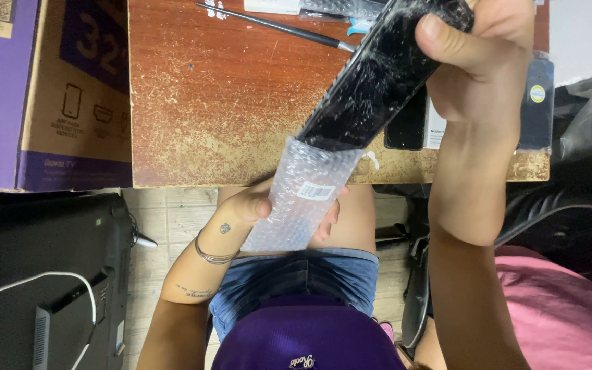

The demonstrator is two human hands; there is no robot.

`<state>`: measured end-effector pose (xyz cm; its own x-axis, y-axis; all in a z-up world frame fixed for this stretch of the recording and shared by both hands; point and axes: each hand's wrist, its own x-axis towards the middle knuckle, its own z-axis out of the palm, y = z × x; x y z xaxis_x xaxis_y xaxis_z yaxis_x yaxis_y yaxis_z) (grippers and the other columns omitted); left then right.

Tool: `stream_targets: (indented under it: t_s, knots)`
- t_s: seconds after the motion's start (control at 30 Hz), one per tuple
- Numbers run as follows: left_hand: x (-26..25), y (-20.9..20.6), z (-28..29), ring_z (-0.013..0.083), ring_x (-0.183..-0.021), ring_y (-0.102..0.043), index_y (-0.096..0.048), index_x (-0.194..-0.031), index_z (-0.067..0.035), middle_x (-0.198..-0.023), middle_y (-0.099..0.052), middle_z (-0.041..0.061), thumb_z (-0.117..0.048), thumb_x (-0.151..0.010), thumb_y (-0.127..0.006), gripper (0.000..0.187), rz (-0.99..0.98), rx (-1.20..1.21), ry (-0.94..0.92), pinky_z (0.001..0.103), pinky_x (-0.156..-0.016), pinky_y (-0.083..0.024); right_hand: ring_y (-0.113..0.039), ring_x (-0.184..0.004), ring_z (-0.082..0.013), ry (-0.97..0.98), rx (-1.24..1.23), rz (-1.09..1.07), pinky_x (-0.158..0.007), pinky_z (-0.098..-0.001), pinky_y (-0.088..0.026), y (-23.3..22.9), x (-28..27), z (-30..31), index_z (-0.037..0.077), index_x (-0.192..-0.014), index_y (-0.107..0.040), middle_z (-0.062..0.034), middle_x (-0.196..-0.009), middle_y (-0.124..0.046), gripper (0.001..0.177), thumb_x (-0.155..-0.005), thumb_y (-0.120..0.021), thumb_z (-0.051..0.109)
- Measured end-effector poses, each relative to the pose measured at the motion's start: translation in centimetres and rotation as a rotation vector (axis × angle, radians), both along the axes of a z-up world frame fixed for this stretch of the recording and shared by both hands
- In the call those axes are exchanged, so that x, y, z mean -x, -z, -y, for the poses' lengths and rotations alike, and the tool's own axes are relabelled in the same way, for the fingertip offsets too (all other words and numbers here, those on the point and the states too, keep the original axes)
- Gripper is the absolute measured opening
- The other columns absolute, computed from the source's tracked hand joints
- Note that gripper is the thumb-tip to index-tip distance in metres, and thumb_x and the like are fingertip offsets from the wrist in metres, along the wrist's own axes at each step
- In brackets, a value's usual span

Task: Unpacking replacement phone screens from bubble wrap and preparing the frames using a brush and spudger.

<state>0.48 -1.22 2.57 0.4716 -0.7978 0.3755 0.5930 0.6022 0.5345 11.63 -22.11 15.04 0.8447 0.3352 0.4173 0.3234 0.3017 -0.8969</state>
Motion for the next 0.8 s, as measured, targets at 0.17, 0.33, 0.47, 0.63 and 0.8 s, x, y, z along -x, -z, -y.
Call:
stream_targets:
  t_s: [0.17,0.33,0.47,0.63,0.8]
  knots:
    - [0.6,-0.1,-0.1,0.0237,-0.087,-0.062,-0.050,-0.110,0.010,-0.098,-0.059,0.018,-0.053,-0.072,-0.077,0.078,-0.082,-0.065,0.015,0.034,-0.079,-0.050,-0.058,-0.091,-0.0133,0.156,0.188,0.000,-0.083,-0.0247,-0.049,1.0,2.3,-0.9,0.002,-0.113,-0.059,-0.0030,-0.103,-0.061,0.056,-0.069,-0.078,0.031]
    - [0.9,2.3,-0.8,0.0292,-0.101,-0.057,-0.029,-0.137,0.006,-0.115,-0.052,0.023,-0.039,-0.074,-0.082,0.094,-0.262,-0.034,0.008,0.038,-0.088,-0.048,-0.059,-0.108,-0.0165,-0.119,0.449,0.059,-0.098,-0.0276,-0.047,3.0,5.5,-3.0,0.006,-0.119,-0.054,-0.0079,-0.117,-0.060,0.032,-0.089,-0.063,0.014]
    - [2.6,7.3,0.4,0.0473,-0.087,-0.054,-0.024,-0.131,0.019,-0.101,-0.048,0.039,-0.031,-0.067,-0.075,0.097,-0.174,0.138,-0.208,0.055,-0.072,-0.049,-0.061,-0.103,-0.0194,-0.181,0.224,0.051,-0.088,-0.0338,-0.051,4.6,5.9,-3.5,0.001,-0.118,-0.057,-0.0137,-0.108,-0.065,0.030,-0.089,-0.061,0.008]
    - [2.9,10.2,-0.5,0.0431,-0.101,-0.053,-0.021,-0.136,0.010,-0.115,-0.048,0.034,-0.022,-0.063,-0.077,0.098,-0.099,-0.070,-0.281,0.057,-0.079,-0.045,-0.065,-0.078,-0.0284,-0.274,0.414,0.187,-0.068,-0.0367,-0.052,3.8,7.0,-3.4,-0.002,-0.104,-0.059,-0.0164,-0.089,-0.064,0.016,-0.089,-0.056,0.004]
    - [2.8,9.1,-0.2,0.0350,-0.094,-0.052,-0.029,-0.134,0.003,-0.110,-0.051,0.024,-0.029,-0.066,-0.078,0.089,-0.064,-0.102,-0.238,0.050,-0.076,-0.047,-0.057,-0.081,-0.0286,-0.256,0.497,0.318,-0.072,-0.0382,-0.048,3.9,7.5,-3.3,0.000,-0.097,-0.064,-0.0128,-0.090,-0.061,0.012,-0.089,-0.057,0.006]
